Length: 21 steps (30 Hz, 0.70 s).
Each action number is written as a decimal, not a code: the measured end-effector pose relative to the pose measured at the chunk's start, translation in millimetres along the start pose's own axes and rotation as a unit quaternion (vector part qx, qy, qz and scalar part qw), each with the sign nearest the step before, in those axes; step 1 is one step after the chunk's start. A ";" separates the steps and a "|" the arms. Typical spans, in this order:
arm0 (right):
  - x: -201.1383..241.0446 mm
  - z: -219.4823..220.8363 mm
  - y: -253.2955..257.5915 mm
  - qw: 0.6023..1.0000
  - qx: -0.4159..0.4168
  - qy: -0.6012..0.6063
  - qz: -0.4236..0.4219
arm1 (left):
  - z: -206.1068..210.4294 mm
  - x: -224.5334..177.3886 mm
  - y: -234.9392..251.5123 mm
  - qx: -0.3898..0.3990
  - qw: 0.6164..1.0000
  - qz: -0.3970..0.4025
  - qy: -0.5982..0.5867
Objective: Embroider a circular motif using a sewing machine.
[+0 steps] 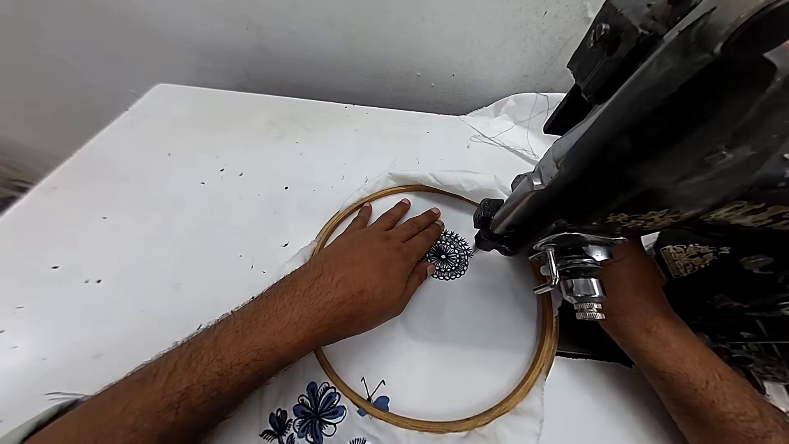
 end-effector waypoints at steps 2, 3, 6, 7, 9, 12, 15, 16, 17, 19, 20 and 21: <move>-2.7 1.1 1.3 1.000 -0.008 0.004 -0.020 | 1.5 1.0 1.2 -0.004 1.000 -0.001 -0.002; -2.3 0.5 1.2 1.000 -0.009 0.005 -0.022 | 2.6 1.4 1.7 -0.007 1.000 -0.001 -0.003; -0.7 -0.9 0.1 1.000 -0.004 0.020 -0.003 | 3.2 1.7 2.2 -0.009 1.000 -0.001 -0.002; -1.2 0.0 -0.1 1.000 -0.003 0.020 -0.002 | 2.1 1.8 1.7 -0.007 1.000 0.000 -0.003; -0.1 1.0 -2.3 1.000 0.004 0.019 0.008 | -1.3 2.4 -0.4 0.003 1.000 -0.001 -0.005; 2.4 -0.8 -3.7 1.000 0.016 0.005 0.024 | -2.4 3.5 -1.7 0.008 1.000 -0.002 -0.002; 0.0 -0.9 0.3 1.000 0.005 0.014 0.013 | 1.9 2.5 1.0 -0.007 1.000 0.000 0.003; -1.4 -0.4 1.3 1.000 -0.001 0.014 0.004 | 2.7 1.9 1.8 -0.008 1.000 -0.002 0.001; -2.1 -0.4 1.3 1.000 -0.004 0.012 0.001 | 2.5 1.7 2.3 -0.006 1.000 -0.003 -0.001; -0.7 -0.3 -0.8 1.000 0.001 0.007 0.011 | -0.1 2.0 1.2 0.002 1.000 -0.004 -0.003; 0.4 -0.1 -2.3 1.000 0.006 0.006 0.017 | -1.3 2.5 0.1 0.007 1.000 -0.004 -0.002; 1.1 0.1 -3.4 1.000 0.011 0.007 0.024 | -2.0 2.8 -0.8 0.011 1.000 -0.005 0.000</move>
Point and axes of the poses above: each hand's wrist, its own y-axis towards the middle knuckle, its own z-axis out of the palm, x = y × z, the point moved 1 cm from there along y, towards the middle knuckle, and after that the axes turned 13 degrees about z, right-handed, at the moved point
